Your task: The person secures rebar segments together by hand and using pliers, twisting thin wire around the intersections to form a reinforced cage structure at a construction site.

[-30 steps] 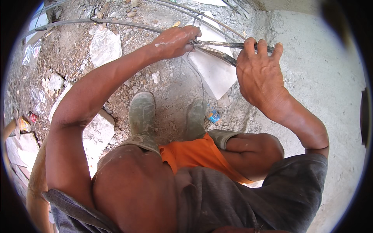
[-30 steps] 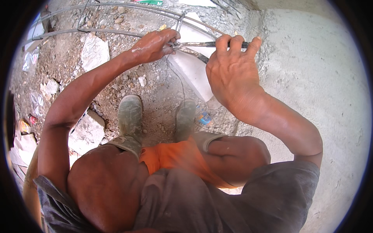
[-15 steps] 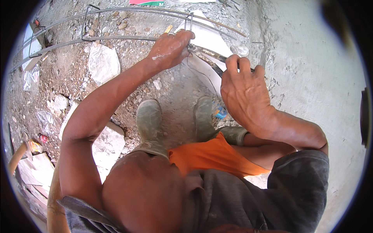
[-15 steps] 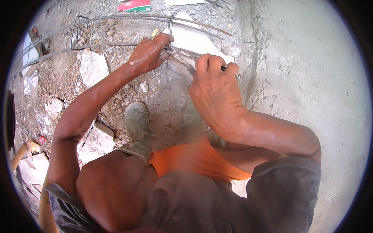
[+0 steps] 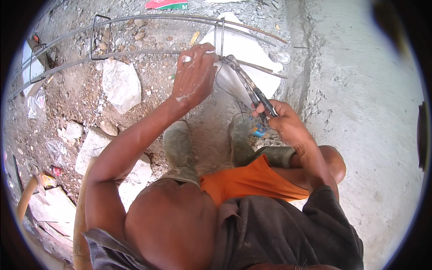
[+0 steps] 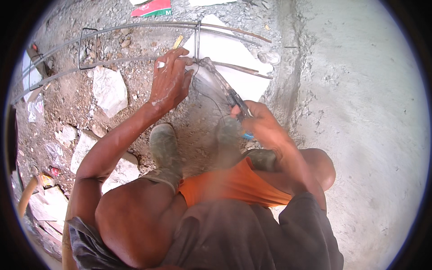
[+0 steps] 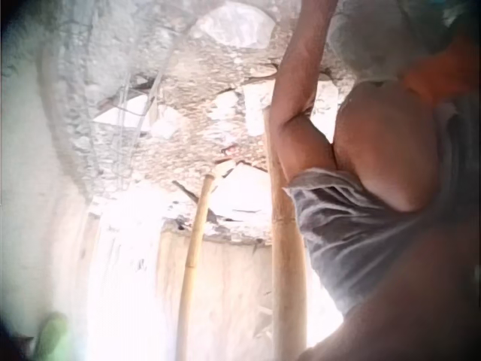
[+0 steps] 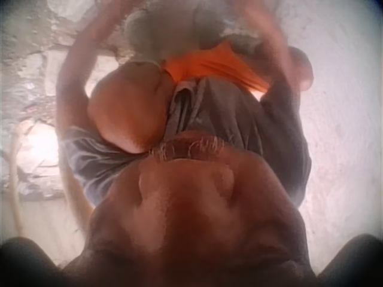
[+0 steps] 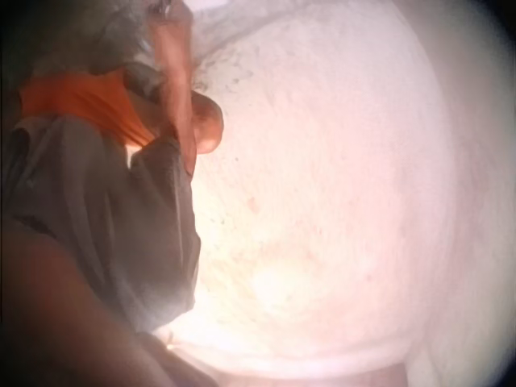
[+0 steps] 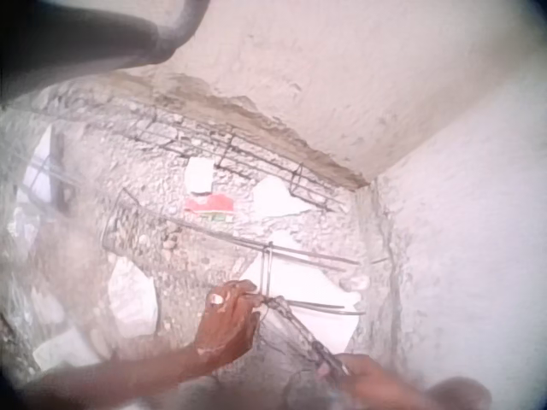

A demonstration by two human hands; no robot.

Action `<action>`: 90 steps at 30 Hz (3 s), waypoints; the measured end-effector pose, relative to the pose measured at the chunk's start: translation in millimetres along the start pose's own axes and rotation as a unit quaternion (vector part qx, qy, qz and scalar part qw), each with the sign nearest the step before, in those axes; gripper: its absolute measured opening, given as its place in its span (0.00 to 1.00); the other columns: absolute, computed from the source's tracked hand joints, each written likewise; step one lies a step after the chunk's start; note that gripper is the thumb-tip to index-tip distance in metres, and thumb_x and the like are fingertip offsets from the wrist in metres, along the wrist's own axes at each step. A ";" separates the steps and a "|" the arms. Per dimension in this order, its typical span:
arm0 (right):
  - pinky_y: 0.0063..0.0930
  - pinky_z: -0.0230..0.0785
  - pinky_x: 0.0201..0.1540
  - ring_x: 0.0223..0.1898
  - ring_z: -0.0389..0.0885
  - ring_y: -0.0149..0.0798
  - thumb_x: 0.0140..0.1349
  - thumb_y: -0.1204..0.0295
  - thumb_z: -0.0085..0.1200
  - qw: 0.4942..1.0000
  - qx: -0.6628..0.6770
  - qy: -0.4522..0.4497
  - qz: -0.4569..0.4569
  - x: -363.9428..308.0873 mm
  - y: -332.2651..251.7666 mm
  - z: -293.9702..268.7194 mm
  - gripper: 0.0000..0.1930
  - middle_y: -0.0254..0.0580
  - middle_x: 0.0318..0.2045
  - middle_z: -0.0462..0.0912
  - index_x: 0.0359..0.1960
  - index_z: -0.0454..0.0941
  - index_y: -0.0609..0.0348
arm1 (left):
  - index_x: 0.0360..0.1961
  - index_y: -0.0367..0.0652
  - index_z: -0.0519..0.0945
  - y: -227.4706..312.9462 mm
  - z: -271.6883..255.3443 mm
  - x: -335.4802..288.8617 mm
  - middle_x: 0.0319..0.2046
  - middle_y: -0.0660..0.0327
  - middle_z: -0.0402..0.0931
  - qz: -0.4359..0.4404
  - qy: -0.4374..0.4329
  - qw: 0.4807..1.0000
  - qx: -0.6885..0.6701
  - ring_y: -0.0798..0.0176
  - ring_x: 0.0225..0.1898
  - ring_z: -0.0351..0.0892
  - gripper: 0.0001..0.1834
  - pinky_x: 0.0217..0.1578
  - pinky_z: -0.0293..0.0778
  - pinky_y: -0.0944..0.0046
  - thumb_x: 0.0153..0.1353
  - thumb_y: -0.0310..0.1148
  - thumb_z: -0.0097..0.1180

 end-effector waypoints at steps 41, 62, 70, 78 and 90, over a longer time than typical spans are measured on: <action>0.60 0.57 0.67 0.70 0.61 0.61 0.50 0.72 0.59 0.869 0.410 -0.269 -0.067 6.2 43.1 70.6 0.19 0.64 0.67 0.63 0.45 0.68 0.52 | 0.46 0.37 0.77 16.5 27.1 -39.4 0.28 0.62 0.78 -0.418 -0.133 0.808 -0.394 0.71 0.31 0.74 0.13 0.36 0.73 0.67 0.73 0.29 0.39; 0.56 0.71 0.49 0.49 0.76 0.52 0.48 0.86 0.40 0.838 0.519 -0.138 0.093 3.1 42.4 90.4 0.14 0.53 0.45 0.76 0.35 0.68 0.54 | 0.57 0.38 0.76 15.7 18.2 -33.5 0.27 0.63 0.76 -0.428 -0.139 0.817 -0.360 0.71 0.29 0.75 0.19 0.35 0.74 0.66 0.75 0.40 0.45; 0.43 0.68 0.39 0.35 0.77 0.46 0.58 0.73 0.43 0.583 0.726 -0.338 0.138 6.6 85.8 92.6 0.19 0.48 0.40 0.77 0.52 0.69 0.52 | 0.47 0.38 0.75 47.2 17.8 2.4 0.35 0.60 0.76 -0.559 -0.129 0.461 -0.677 0.66 0.35 0.77 0.18 0.42 0.76 0.63 0.71 0.44 0.52; 0.41 0.72 0.45 0.40 0.82 0.49 0.67 0.59 0.49 0.973 0.224 -0.017 0.045 16.9 78.6 61.5 0.27 0.51 0.47 0.79 0.61 0.64 0.63 | 0.43 0.38 0.75 54.7 59.2 -4.2 0.32 0.61 0.76 -0.629 -0.052 0.514 -0.581 0.67 0.33 0.76 0.17 0.37 0.74 0.64 0.68 0.44 0.57; 0.45 0.71 0.37 0.33 0.81 0.60 0.56 0.74 0.60 0.910 -0.361 0.168 -0.111 39.6 39.3 23.8 0.15 0.60 0.30 0.80 0.45 0.74 0.65 | 0.36 0.39 0.76 62.1 60.6 11.1 0.28 0.61 0.77 -0.590 -0.076 0.591 -0.545 0.68 0.30 0.75 0.17 0.31 0.72 0.65 0.64 0.44 0.63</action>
Point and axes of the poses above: each hand's wrist, its own x-axis towards the middle knuckle, its own z-axis out of the palm, y = z × x, the point moved 1 cm from there along x, towards the middle knuckle
